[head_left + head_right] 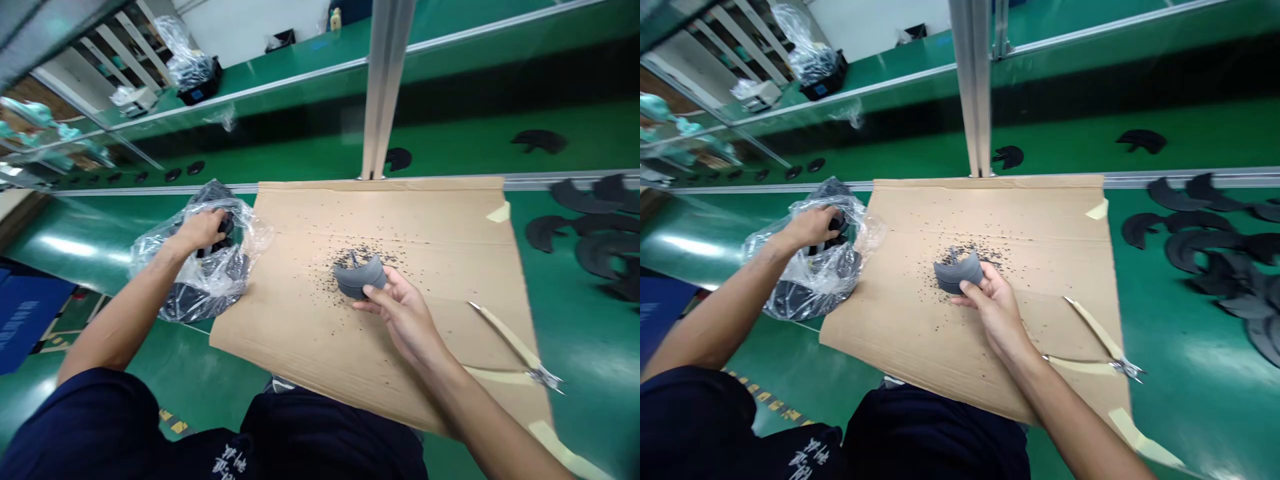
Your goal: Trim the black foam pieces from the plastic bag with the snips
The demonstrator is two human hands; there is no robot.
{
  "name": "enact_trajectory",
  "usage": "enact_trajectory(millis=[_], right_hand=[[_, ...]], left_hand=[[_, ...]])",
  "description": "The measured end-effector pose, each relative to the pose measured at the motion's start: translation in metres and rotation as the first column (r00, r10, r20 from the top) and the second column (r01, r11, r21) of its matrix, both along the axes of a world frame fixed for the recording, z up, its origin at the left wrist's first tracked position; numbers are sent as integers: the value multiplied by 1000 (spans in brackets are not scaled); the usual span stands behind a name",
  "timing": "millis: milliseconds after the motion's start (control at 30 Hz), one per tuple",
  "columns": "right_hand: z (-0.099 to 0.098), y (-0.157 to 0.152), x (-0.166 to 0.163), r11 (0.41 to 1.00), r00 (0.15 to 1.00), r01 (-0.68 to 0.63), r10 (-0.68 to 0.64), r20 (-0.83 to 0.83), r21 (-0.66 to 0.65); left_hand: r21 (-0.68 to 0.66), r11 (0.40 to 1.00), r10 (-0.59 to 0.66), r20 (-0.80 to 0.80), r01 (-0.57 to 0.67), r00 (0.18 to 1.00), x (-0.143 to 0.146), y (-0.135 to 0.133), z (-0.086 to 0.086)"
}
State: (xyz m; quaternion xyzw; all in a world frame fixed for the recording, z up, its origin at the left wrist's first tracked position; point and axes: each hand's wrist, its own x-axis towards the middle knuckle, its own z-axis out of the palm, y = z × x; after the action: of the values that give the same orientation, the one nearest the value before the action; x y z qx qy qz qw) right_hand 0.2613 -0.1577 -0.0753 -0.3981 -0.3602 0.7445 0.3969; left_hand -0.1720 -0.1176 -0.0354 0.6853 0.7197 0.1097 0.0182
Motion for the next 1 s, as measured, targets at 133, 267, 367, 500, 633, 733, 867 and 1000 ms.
enact_trajectory(millis=[133, 267, 367, 500, 633, 733, 867, 1000], right_hand=[[2, 6, 0, 1000, 999, 14, -13, 31, -27], [-2, 9, -1, 999, 998, -32, 31, 55, 15], [-4, 8, -1, 999, 998, -33, 32, 60, 28], [-2, 4, -2, 1000, 998, -12, 13, 62, -4], [-1, 0, -4, 1000, 1000, -9, 10, 21, -25], [-2, -2, -4, 999, 999, -30, 31, 21, -29], [-1, -5, -3, 994, 986, -83, 71, 151, 73], [-1, -4, -1, 979, 959, -91, 37, 282, 182]], left_hand=[[117, 993, 3, 94, -14, 996, 32, -22, 24], [326, 930, -191, 821, -168, 538, 99, -38, 19], [266, 948, -225, 949, -175, 220, 155, -34, 1], [443, 893, -386, 843, -76, 375, 207, -30, -28], [673, 669, -677, 376, 316, 633, 230, -43, -53], [613, 651, -739, 374, 449, 561, 233, -52, -58], [497, 750, -657, 478, 437, 583, 230, -51, -52], [355, 769, -638, 387, 532, 665, 223, -50, -40]])
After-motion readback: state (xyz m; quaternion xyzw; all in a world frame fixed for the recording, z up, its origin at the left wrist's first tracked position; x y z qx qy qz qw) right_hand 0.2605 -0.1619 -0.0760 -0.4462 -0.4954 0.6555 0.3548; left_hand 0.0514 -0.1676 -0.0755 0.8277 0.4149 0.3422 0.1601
